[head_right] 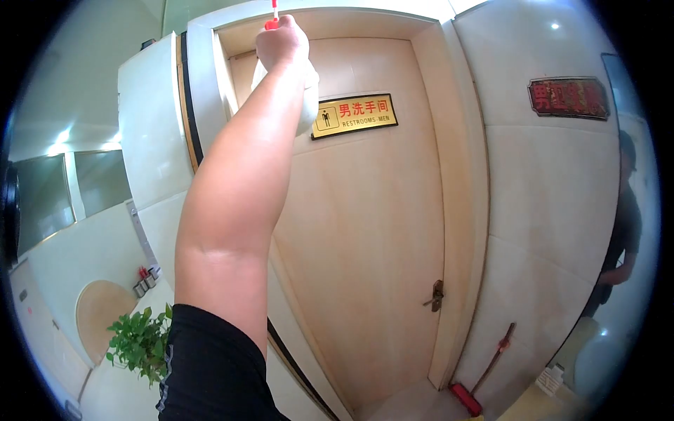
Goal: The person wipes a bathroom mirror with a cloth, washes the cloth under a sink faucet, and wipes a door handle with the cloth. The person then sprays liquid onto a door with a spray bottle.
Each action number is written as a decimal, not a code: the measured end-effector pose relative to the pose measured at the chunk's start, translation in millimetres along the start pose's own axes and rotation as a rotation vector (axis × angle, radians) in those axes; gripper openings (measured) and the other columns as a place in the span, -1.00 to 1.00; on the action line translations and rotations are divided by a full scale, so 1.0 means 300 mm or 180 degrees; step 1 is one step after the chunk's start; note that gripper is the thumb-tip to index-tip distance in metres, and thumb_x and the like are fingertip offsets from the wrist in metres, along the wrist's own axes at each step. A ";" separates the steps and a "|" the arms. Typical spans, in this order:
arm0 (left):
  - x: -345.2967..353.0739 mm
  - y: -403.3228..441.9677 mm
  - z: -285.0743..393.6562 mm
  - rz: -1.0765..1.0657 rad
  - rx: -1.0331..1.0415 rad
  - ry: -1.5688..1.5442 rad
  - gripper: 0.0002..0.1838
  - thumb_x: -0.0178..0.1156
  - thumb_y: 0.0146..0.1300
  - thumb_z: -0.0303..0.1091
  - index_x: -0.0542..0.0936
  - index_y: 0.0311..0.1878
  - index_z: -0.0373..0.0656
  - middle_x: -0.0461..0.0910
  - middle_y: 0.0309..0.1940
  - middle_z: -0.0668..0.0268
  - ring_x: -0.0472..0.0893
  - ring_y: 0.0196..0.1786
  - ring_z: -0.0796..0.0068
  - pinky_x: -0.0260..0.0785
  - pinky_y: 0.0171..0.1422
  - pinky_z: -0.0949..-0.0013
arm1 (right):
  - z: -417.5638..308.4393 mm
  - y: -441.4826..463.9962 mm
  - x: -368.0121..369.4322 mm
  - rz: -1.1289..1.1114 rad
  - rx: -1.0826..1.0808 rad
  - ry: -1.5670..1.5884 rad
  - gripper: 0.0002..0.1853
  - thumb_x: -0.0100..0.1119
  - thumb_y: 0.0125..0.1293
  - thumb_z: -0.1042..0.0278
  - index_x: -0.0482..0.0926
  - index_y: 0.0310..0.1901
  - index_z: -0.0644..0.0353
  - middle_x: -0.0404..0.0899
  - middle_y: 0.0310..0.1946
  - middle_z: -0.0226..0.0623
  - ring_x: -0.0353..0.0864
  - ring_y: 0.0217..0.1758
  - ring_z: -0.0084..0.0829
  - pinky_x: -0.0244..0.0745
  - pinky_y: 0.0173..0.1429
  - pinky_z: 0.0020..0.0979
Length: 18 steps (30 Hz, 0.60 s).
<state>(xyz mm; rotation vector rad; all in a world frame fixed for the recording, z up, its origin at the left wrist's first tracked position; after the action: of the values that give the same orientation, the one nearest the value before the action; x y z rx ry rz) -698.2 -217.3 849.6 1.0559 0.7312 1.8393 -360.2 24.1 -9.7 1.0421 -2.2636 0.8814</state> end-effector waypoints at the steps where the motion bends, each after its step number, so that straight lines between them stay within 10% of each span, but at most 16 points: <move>1: 0.006 0.007 0.008 0.0004 0.0189 0.0157 -0.53 0.00 0.25 -0.09 0.55 -0.15 -0.42 0.65 -0.25 -0.07 0.68 -0.22 0.09 0.53 -0.11 0.13 | -0.014 -0.016 0.036 -0.0121 0.0061 -0.0049 -0.27 0.17 0.11 -0.41 0.53 -0.05 0.22 0.62 -0.21 -0.13 0.64 -0.27 -0.16 0.60 -0.25 -0.18; 11: 0.091 -0.046 0.008 -0.0143 0.0029 0.0207 -0.49 0.03 0.22 -0.03 0.60 -0.24 -0.42 0.66 -0.36 -0.03 0.68 -0.31 0.10 0.50 -0.18 0.13 | 0.010 0.013 -0.086 0.0510 -0.0292 0.0118 -0.23 0.20 0.05 -0.44 0.53 -0.08 0.23 0.61 -0.22 -0.16 0.61 -0.31 -0.22 0.57 -0.30 -0.23; 18: 0.216 -0.112 -0.001 -0.0265 -0.0134 -0.0244 -0.47 0.03 0.23 -0.02 0.60 -0.31 -0.44 0.65 -0.42 -0.01 0.66 -0.38 0.12 0.47 -0.27 0.11 | 0.089 -0.003 -0.069 -0.0159 0.0695 0.0688 -0.39 0.14 0.15 -0.41 0.40 -0.42 0.10 0.27 -0.61 -0.56 0.14 -0.66 -0.57 0.03 -0.61 -0.46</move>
<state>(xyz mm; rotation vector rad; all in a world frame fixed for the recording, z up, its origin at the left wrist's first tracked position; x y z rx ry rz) -702.2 -144.5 846.5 1.0477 0.6784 1.7266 -351.7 14.2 -40.9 1.0359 -1.9878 1.1801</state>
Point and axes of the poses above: each hand's wrist, its own y-axis towards the middle knuckle, its own x-axis out of the palm, z = x × y, the point moved 10 cm from there along y, towards the middle knuckle
